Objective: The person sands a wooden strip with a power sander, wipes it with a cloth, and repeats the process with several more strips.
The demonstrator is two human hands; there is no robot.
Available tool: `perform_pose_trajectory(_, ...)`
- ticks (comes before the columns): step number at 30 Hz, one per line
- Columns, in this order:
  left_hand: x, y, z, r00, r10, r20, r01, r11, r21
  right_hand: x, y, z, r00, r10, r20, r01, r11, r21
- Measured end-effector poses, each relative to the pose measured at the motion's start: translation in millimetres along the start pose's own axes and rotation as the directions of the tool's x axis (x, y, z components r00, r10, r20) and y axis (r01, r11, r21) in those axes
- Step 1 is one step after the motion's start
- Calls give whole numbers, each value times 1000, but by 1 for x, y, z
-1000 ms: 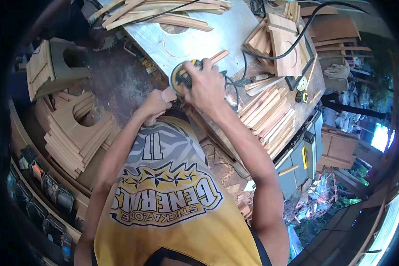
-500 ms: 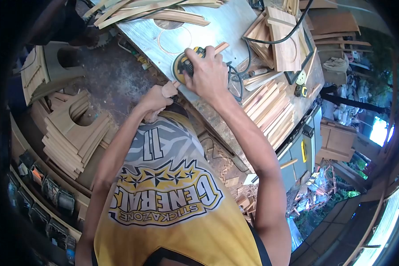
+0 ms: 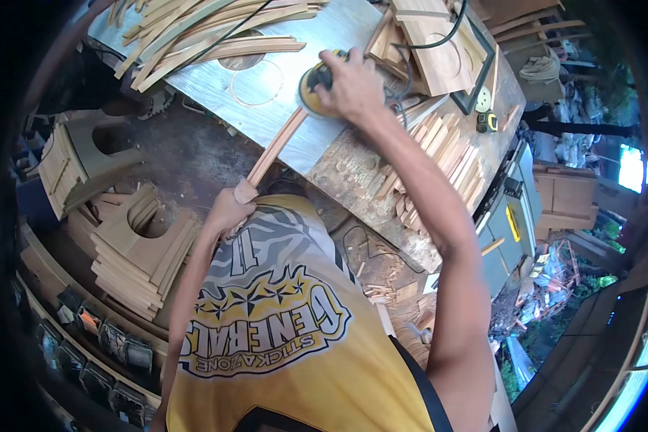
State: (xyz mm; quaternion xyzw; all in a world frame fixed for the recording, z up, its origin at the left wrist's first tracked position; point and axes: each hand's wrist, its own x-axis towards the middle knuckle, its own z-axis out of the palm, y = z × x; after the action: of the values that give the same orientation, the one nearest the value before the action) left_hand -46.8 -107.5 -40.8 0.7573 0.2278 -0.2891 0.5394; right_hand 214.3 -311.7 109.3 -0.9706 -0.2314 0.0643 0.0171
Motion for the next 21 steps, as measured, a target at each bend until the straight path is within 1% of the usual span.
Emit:
perform_pose_trajectory(1,-1,0,-1,1000,0,-1,0,1000,12,9,10,0,999,36,5,-35,999,-36)
perform_pose_trajectory(3,0,0,-2,997,-76,-26,78,993,92,15,30,-7,999,32,-3,-32,999,-18)
perform_pose_trajectory(5,-2,4,-3,997,-60,-41,64,995,82,21,39,-12,982,-41,-186,27,997,-73)
perform_pose_trajectory(6,-4,5,-4,998,-53,-43,56,995,80,21,41,-14,982,-29,-188,22,999,-42)
perform_pose_trajectory(9,-4,7,-6,998,-63,-10,64,994,94,15,32,-15,982,-62,-177,61,998,-12)
perform_pose_trajectory(10,-3,8,-5,998,-65,-7,65,993,94,13,22,-12,993,-31,-113,32,999,8)
perform_pose_trajectory(11,-2,7,-4,998,-65,-16,66,993,95,9,12,-8,993,-31,-111,32,999,8)
perform_pose_trajectory(13,5,5,0,998,-62,-18,63,995,83,-2,-7,-1,1000,-24,7,23,999,37)
perform_pose_trajectory(14,9,3,2,999,-46,-10,47,998,40,-9,-17,-1,999,-42,32,41,999,35)
perform_pose_trajectory(15,8,4,2,999,-34,4,34,999,6,-20,-29,-2,996,-76,47,76,997,-4)
perform_pose_trajectory(16,5,4,3,999,-43,14,43,999,0,-33,-36,0,992,-112,61,111,994,25)
perform_pose_trajectory(17,-1,18,-2,998,-57,-4,57,998,28,-41,-41,3,986,-151,69,148,987,56)
perform_pose_trajectory(18,-3,27,-5,997,-70,-27,71,996,53,-46,-44,2,985,-157,74,154,987,55)
perform_pose_trajectory(20,-3,24,-4,998,-61,-24,62,997,56,-52,-47,3,992,-123,20,122,992,36)
perform_pose_trajectory(21,-5,22,-5,999,-46,-20,47,997,68,-46,-45,3,991,-128,23,127,991,40)
